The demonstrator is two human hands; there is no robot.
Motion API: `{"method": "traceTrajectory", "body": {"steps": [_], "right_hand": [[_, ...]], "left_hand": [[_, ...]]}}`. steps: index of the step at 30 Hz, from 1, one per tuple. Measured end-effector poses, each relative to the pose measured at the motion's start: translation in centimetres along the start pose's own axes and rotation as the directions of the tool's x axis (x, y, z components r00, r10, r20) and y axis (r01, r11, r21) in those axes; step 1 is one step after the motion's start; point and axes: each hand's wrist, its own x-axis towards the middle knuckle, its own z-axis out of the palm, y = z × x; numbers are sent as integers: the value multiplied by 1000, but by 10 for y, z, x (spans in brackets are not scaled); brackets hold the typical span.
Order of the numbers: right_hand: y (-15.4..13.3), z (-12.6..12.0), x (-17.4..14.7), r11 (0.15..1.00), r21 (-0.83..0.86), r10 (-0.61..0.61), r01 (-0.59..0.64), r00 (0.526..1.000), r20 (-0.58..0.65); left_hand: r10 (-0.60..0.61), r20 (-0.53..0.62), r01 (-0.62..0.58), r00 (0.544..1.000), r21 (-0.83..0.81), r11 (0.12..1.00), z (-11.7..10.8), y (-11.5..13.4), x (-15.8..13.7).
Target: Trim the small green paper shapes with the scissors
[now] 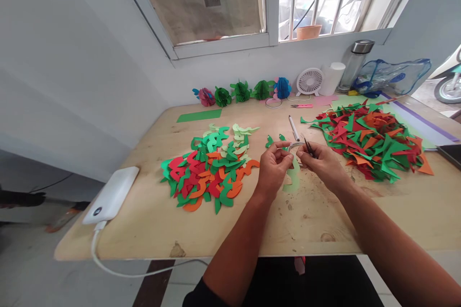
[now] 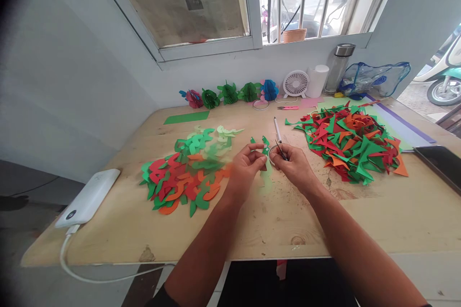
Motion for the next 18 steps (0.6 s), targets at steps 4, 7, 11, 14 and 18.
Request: {"method": "traceTrajectory", "body": {"steps": [4, 7, 11, 14, 18], "right_hand": [[1, 0, 0, 1000, -10, -12, 13, 999, 35], [0, -1, 0, 999, -41, -19, 21, 999, 46], [-3, 0, -1, 994, -108, -6, 12, 998, 63], [-5, 0, -2, 989, -149, -2, 12, 998, 67], [-3, 0, -2, 990, -140, -28, 35, 998, 55]], "left_hand": [[17, -36, -17, 999, -2, 1000, 0, 0, 1], [35, -67, -36, 997, -5, 999, -1, -1, 2], [43, -82, -44, 996, -7, 999, -1, -1, 1], [42, -89, -43, 995, -8, 999, -1, 0, 0], [37, -90, -38, 995, -4, 999, -1, 0, 0]]}}
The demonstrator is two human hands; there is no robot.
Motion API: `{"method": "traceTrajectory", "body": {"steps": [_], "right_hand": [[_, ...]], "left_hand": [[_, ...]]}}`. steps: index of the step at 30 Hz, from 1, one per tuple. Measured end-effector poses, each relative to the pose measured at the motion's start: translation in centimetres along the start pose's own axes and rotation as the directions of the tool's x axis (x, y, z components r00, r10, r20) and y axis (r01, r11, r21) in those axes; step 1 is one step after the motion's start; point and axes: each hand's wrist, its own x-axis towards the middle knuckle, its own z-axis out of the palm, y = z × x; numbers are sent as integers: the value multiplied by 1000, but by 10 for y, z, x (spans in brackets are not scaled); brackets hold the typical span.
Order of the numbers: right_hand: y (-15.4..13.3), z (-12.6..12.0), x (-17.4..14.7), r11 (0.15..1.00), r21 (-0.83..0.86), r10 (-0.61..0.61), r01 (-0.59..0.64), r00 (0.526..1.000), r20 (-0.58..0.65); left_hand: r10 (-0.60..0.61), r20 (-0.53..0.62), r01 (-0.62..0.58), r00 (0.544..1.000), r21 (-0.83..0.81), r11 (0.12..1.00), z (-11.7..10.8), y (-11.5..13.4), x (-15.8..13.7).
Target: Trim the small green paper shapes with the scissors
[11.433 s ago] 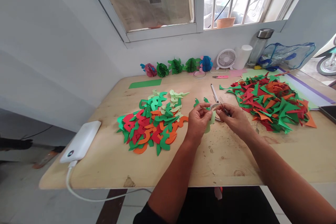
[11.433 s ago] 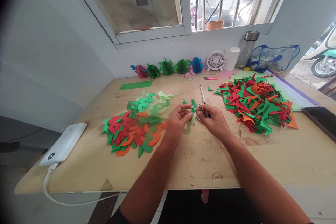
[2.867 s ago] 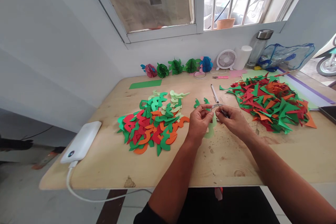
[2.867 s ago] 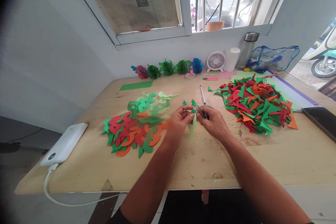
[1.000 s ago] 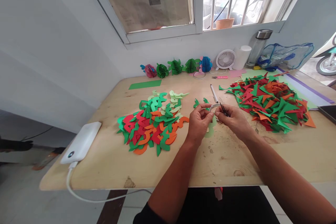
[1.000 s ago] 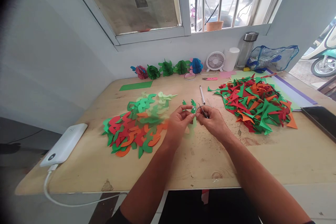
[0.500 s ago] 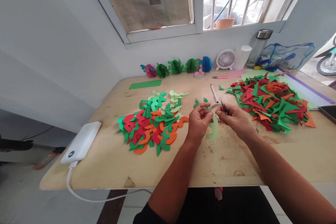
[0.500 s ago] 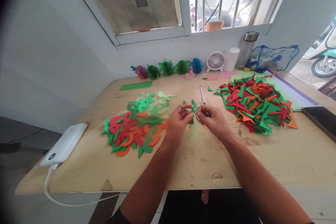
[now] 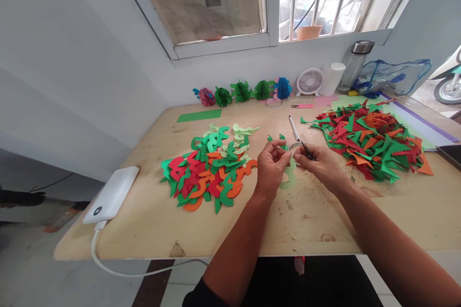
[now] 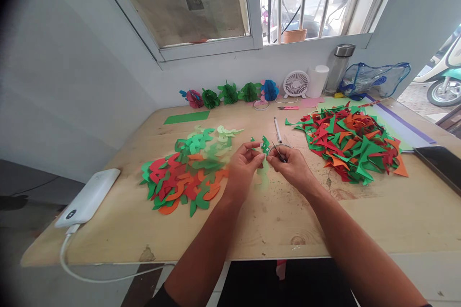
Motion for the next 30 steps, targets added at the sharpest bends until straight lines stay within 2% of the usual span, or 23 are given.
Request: {"method": "traceTrajectory", "body": {"steps": [10, 18, 23, 26, 30], "right_hand": [[6, 0, 1, 995, 93, -22, 24, 1000, -21], [12, -1, 2, 998, 30, -61, 62, 998, -35], [6, -2, 3, 999, -19, -32, 30, 993, -111], [1, -2, 3, 999, 35, -15, 21, 988, -154], [-1, -1, 1, 986, 164, 44, -24, 992, -117]], "left_hand": [[-1, 31, 1, 1000, 0, 1000, 1, 0, 0], [-13, 49, 12, 999, 6, 1000, 2, -1, -1], [-20, 54, 21, 998, -16, 1000, 2, -1, 0], [-22, 50, 23, 999, -20, 1000, 2, 0, 0], [-24, 54, 26, 998, -25, 999, 1, 0, 0]]}}
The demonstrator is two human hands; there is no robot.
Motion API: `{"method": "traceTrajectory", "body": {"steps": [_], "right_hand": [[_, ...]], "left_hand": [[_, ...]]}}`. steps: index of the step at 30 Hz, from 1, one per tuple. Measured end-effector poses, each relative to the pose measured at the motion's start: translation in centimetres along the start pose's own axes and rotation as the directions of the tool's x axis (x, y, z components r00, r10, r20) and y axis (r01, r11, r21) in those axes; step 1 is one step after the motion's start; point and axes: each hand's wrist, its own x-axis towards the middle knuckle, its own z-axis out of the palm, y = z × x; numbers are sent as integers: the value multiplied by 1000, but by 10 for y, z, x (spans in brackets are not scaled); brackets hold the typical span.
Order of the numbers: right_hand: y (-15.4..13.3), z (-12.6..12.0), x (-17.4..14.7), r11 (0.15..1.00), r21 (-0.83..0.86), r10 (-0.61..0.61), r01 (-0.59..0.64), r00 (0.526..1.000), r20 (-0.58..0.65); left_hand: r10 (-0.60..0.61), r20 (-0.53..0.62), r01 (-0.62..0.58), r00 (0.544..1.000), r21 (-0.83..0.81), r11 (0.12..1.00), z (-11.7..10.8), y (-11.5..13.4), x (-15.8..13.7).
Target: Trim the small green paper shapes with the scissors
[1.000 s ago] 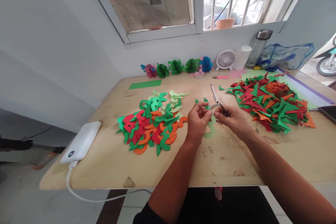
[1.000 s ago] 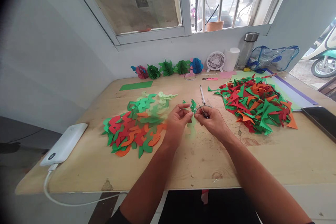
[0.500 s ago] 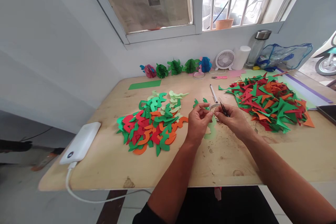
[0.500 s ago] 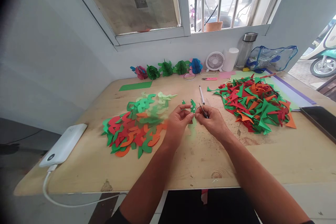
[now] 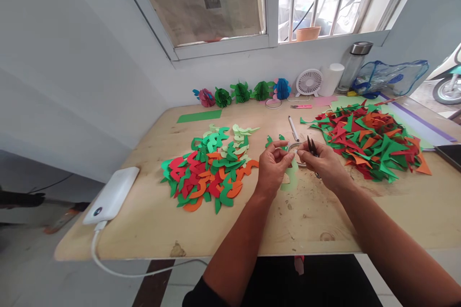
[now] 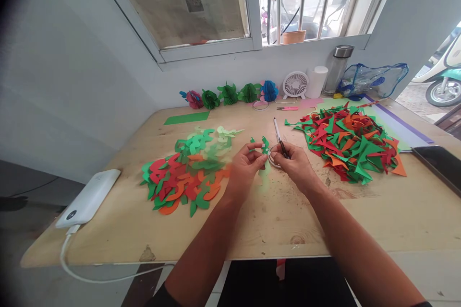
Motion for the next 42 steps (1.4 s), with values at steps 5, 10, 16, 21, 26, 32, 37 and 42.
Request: {"method": "traceTrajectory", "body": {"steps": [5, 10, 16, 21, 26, 32, 37, 42], "right_hand": [[2, 0, 0, 999, 26, 25, -24, 999, -25], [3, -1, 0, 999, 28, 26, -25, 999, -25], [8, -1, 1, 997, 55, 54, -53, 998, -11], [11, -2, 2, 997, 65, 51, -50, 999, -18], [9, -1, 2, 998, 52, 31, -29, 999, -42], [8, -2, 2, 999, 41, 0, 4, 994, -107], [8, -2, 2, 997, 78, 12, -6, 997, -73], [10, -1, 2, 996, 85, 17, -13, 999, -39]], "left_hand": [[13, 32, -13, 999, 1, 1000, 0, -3, 0], [17, 46, -19, 999, 30, 999, -1, -5, 1], [14, 79, -20, 997, 74, 997, 0, -4, 1], [12, 88, -19, 996, 76, 997, 0, -3, 0], [7, 74, -11, 997, 55, 998, 0, -3, 0], [1, 74, -3, 997, 28, 1000, -1, -4, 1], [8, 71, -12, 997, 57, 998, -1, -5, 1], [12, 80, -17, 997, 62, 998, 0, -3, 0]]}}
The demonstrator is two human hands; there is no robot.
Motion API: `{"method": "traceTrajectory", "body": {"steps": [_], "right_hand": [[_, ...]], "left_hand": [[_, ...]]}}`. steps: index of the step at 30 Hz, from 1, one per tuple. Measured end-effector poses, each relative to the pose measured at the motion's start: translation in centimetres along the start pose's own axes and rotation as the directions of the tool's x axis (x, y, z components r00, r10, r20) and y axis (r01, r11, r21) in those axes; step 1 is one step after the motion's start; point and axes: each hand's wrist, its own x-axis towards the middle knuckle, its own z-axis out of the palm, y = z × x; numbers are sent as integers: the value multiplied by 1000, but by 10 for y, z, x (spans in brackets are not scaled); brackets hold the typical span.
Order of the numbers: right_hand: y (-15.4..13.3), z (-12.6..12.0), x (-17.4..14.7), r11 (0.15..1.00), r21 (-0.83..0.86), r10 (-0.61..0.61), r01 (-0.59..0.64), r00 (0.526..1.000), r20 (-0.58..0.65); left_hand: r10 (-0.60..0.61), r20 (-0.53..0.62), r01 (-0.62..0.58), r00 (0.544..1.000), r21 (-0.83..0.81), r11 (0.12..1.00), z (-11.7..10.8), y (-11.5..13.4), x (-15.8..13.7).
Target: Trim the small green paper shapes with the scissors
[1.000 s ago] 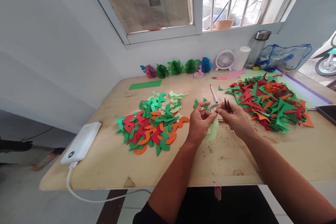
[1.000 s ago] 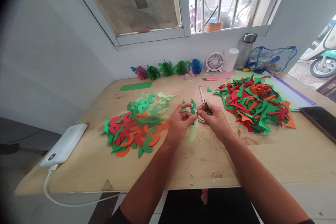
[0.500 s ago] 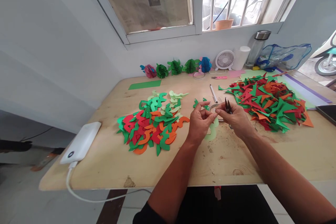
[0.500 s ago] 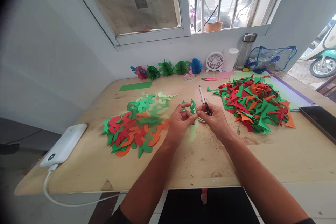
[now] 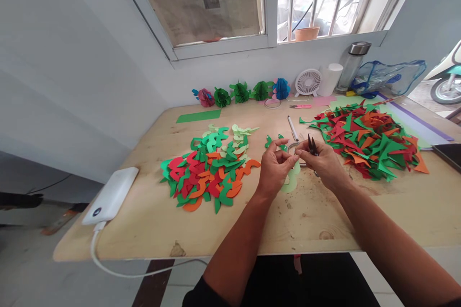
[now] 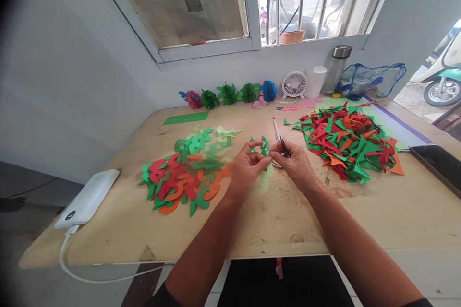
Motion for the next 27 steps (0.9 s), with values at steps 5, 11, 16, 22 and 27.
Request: {"method": "traceTrajectory", "body": {"steps": [5, 11, 16, 22, 27], "right_hand": [[2, 0, 1, 999, -37, -31, 29, 998, -48], [5, -1, 2, 997, -70, -46, 39, 993, -108], [1, -2, 1, 998, -60, -42, 35, 993, -108], [-1, 0, 0, 1000, -25, -13, 11, 998, -55], [2, 2, 0, 999, 47, 21, -20, 999, -26]], "left_hand": [[12, -3, -12, 1000, -21, 1000, 0, 1, 0], [-25, 9, 25, 1000, -74, 997, 1, 0, -1], [-46, -51, 42, 998, -71, 997, 2, 2, -1], [-25, -56, 23, 998, -26, 999, -1, -1, 1], [14, -32, -12, 999, 50, 999, -2, -6, 2]]}}
